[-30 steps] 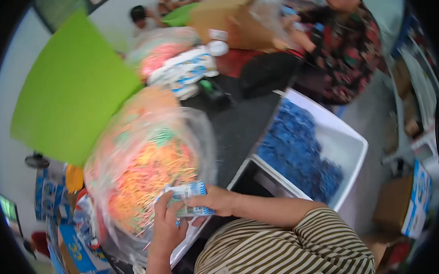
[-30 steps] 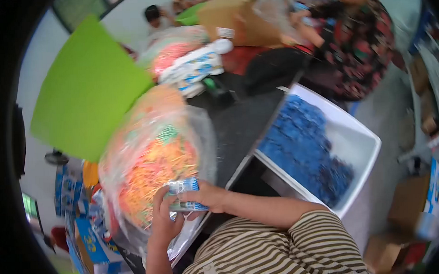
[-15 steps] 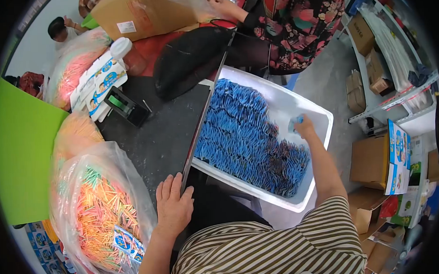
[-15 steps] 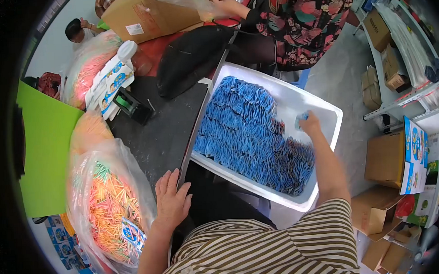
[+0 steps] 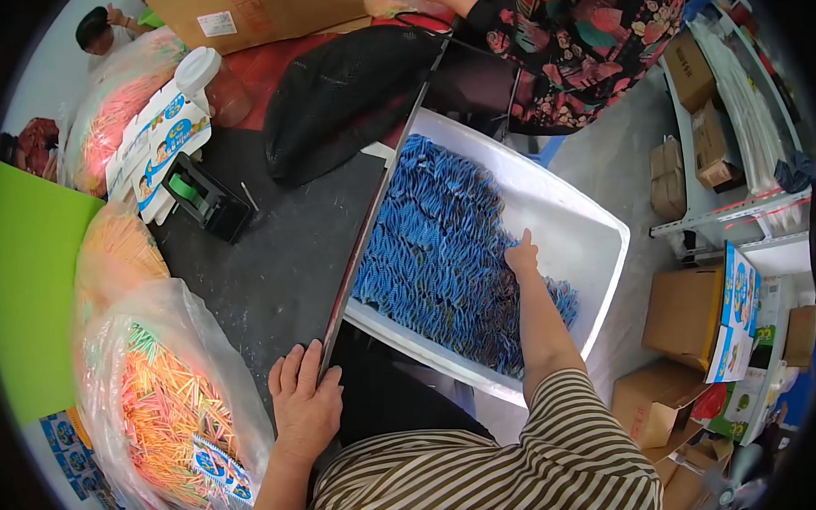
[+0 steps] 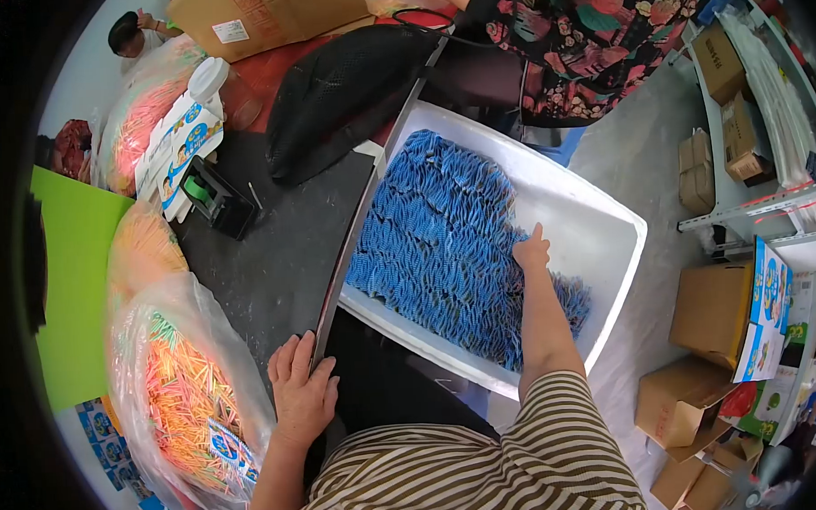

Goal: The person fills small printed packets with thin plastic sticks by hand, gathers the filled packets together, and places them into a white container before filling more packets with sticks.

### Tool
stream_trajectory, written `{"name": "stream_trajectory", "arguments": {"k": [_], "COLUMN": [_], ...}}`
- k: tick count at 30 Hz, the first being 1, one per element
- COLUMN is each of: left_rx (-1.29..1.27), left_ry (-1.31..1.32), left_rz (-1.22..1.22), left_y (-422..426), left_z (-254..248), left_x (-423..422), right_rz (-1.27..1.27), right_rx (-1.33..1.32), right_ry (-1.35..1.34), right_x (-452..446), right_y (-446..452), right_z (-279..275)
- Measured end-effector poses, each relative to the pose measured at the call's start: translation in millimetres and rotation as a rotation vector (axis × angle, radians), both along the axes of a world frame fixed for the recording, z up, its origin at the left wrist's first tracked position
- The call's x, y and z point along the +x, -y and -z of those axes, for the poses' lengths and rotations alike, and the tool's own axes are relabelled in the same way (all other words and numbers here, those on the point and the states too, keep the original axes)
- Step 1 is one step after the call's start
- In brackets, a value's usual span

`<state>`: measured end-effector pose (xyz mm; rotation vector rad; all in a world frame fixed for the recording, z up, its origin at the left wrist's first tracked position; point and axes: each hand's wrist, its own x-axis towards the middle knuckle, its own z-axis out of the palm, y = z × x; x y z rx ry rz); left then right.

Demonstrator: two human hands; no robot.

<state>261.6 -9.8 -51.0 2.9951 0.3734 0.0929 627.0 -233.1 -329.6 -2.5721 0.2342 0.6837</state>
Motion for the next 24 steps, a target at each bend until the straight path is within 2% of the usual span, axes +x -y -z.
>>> {"name": "stream_trajectory", "arguments": {"k": [2,4,5,7,8,10,11,14,15,17,18,19,21,22,24], "left_rx": [-0.001,0.003,-0.006,-0.017,-0.017,-0.02,-0.02,-0.024,-0.027,-0.047,-0.063,-0.073,-0.071,-0.07,-0.073], "left_ry": [0.0,0.01,0.018,0.02,0.018,0.014,0.019,0.024,0.024,0.031,0.043,0.036,0.051,0.049,0.083], "left_rz": [0.002,-0.001,0.001,-0.006,-0.004,-0.001,-0.011,-0.028,-0.033,-0.026,-0.007,-0.011,-0.014,-0.024,-0.009], "left_y": [1.1,0.0,-0.1,1.7,1.7,2.0,2.2,2.1,2.3,0.0,-1.1,-0.8,-1.8,-2.3,-1.8], "left_z": [-2.1,-2.4,-1.9,-2.3,-3.2,-3.9,-4.0,-5.8,-5.7,-3.4,-2.3,-2.0,-3.4,-4.3,-3.4], "left_x": [0.1,1.2,0.8,-1.1,-0.3,0.9,1.1,2.3,2.3,0.5,0.2,0.5,0.7,-0.2,1.0], "right_rz": [0.024,-0.155,-0.161,-0.603,-0.763,-0.859,-0.86,-0.4,-0.409,-0.568,-0.344,-0.344,-0.142,-0.152,-0.088], "right_rx": [-0.027,0.014,0.016,-0.052,-0.146,-0.215,-0.216,0.095,0.091,0.213,0.213,0.205,0.201,0.198,0.244], "right_ry": [-0.027,-0.197,-0.193,-0.433,-0.459,-0.402,-0.405,-0.326,-0.328,-0.495,-0.546,-0.554,-0.475,-0.479,-0.216], "right_x": [-1.4,7.3,16.5,35.3,40.5,57.0,62.3,60.3,65.6,76.9,47.8,35.5,23.5,27.0,56.3], "right_y": [-0.3,11.8,18.0,24.8,16.6,13.3,12.1,1.8,3.7,16.7,4.5,-0.2,-7.8,-4.8,17.1], "right_z": [-8.3,-13.5,-18.5,-45.6,-74.0,-70.8,-69.1,-79.3,-63.4,-10.8,-47.1,-58.3,-69.6,-62.5,-31.9]}}
